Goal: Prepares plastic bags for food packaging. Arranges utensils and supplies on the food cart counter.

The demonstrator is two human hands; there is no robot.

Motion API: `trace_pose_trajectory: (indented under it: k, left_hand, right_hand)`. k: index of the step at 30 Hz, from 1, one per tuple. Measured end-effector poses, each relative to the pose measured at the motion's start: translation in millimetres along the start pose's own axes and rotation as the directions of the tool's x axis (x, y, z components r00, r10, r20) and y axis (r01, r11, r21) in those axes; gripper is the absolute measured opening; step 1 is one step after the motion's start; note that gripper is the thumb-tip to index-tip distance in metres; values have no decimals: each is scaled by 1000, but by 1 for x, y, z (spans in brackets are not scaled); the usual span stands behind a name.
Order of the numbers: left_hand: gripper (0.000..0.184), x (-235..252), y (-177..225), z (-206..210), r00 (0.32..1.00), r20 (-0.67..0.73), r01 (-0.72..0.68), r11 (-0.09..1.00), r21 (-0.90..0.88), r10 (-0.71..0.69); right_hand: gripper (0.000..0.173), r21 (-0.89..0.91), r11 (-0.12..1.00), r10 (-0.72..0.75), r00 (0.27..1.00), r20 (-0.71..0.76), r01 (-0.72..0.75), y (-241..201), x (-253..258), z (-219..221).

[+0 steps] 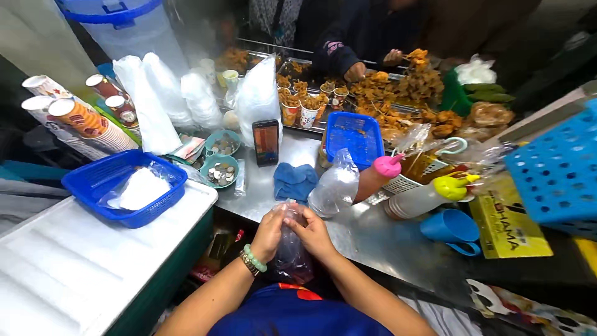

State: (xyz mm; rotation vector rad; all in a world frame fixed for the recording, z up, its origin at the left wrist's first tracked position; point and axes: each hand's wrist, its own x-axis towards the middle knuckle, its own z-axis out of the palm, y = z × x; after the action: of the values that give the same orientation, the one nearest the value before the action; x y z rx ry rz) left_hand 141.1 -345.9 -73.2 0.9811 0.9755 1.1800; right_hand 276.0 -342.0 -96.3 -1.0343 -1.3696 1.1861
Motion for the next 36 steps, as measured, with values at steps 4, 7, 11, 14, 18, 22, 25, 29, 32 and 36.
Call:
trace_pose_trajectory:
  k: [4,7,11,14,18,22,25,29,32,36]
  left_hand:
    - [24,-1,1,-5,979,-182,-87,996,14,88]
    - [24,4,7,-7,934,-325,-142,989,49,150]
    - [24,8,17,-19,889,-394,-183,969,163,234]
    - [25,5,19,-27,882,-396,-189,961,202,257]
    - [23,-5,17,-37,886,-380,-185,953,241,268]
    - [23,-7,12,-43,891,-386,-157,961,229,238]
    - [24,-3,11,-40,903,-359,-151,957,246,235]
    - [25,-3,10,-41,914,-270,-166,885,434,304]
    - [26,-7,10,-40,917,-190,-203,820,535,351]
    - [26,-8,8,-36,914,-123,-257,787,562,386]
  right_hand:
    - [13,12,1000,4,1000,-4,-4,-2,1,-5]
    - [17,-44,998,46,999,-1,-46,-3,7,-8]
    - [32,-537,843,-4,999,43,26,3,37,-3]
    - [51,-823,564,294,949,115,-75,11,65,9]
    - [37,-929,348,439,898,39,-130,24,89,25]
    - [38,-928,343,404,915,3,-148,24,101,27]
    - [38,-922,343,397,917,-29,-177,20,102,26]
    - [38,-851,508,263,965,8,-132,1,87,18]
    - [39,-607,790,23,986,164,82,-18,58,7]
    - [32,-386,919,76,926,370,79,-31,27,-5]
